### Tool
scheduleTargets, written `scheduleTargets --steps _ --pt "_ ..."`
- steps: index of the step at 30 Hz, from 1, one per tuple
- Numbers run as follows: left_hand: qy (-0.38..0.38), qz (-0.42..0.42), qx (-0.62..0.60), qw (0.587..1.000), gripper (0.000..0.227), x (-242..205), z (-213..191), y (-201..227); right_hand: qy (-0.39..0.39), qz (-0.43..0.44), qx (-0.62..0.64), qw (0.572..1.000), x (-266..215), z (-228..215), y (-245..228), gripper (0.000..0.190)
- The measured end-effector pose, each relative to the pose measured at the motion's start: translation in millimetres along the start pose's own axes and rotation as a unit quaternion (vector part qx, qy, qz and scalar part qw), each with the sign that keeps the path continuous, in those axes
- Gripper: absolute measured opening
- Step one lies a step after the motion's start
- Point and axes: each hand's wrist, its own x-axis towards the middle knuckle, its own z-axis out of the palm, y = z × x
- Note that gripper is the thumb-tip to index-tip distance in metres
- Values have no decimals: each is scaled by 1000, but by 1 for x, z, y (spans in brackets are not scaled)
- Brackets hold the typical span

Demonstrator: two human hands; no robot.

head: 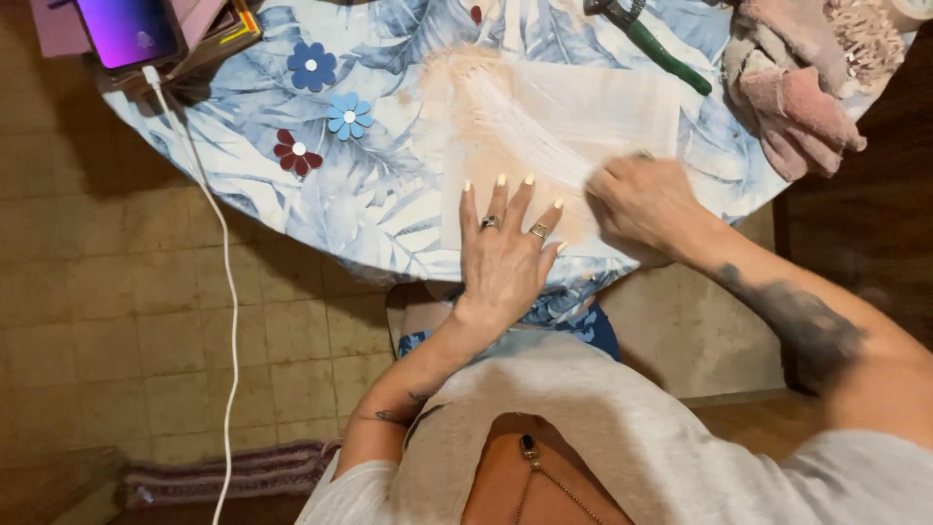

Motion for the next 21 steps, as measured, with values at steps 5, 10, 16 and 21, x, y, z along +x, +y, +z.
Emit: scheduleTargets --steps 5,10,16,21 --pt "-15 7 78 997 40 1 -4 -1 -127 41 139 981 112 14 -13 34" --pt "14 5 45 999 39 -2 -3 -1 -48 -23 121 991 119 24 -8 29" --pt "29 12 -14 999 33 -1 -1 -2 -36 -32 16 999 -42 12 25 12" --pt "29 11 -16 999 32 -1 -2 -1 -44 -11 42 998 2 16 15 12"
